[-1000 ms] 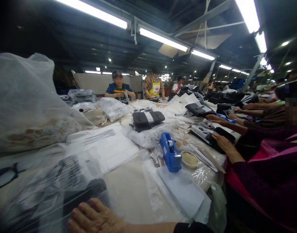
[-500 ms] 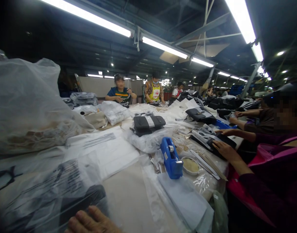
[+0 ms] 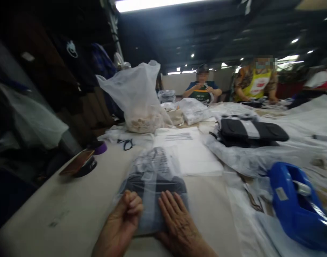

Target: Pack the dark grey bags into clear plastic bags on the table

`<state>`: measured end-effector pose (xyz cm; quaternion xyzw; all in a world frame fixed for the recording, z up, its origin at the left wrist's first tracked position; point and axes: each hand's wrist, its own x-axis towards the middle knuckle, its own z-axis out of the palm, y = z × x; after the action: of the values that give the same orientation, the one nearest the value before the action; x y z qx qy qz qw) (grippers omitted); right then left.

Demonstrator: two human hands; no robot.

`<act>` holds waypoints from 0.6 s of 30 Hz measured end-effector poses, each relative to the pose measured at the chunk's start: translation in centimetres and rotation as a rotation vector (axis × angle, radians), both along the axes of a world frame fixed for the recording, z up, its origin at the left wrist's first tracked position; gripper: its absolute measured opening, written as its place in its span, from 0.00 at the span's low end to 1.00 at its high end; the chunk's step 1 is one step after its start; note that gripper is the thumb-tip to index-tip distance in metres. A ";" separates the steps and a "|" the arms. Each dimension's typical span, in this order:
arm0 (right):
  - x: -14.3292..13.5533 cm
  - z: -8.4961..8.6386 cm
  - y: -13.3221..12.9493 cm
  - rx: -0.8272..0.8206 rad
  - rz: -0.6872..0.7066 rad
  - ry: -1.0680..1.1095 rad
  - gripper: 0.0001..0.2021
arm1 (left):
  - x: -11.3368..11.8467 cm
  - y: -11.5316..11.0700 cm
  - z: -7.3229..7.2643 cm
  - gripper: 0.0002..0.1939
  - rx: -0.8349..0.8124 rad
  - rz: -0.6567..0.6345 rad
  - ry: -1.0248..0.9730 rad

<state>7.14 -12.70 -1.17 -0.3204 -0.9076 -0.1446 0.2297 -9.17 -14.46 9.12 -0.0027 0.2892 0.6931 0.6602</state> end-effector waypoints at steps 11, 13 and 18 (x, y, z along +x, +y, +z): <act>-0.2 -0.6 0.2 0.039 -0.010 -0.004 0.37 | -0.2 -0.3 -0.9 0.14 -0.197 0.133 0.041; -0.2 -0.6 0.2 0.035 -0.008 0.001 0.37 | -0.3 -0.8 -1.3 0.12 -0.178 0.137 0.117; -0.2 -0.3 -0.1 -0.011 0.009 0.041 0.38 | -3.0 -1.8 -2.6 0.13 0.001 0.233 1.061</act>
<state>6.97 -12.81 -1.48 -0.3206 -0.9049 -0.1321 0.2469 -12.14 -16.29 6.52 0.3157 0.5805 0.6680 0.3422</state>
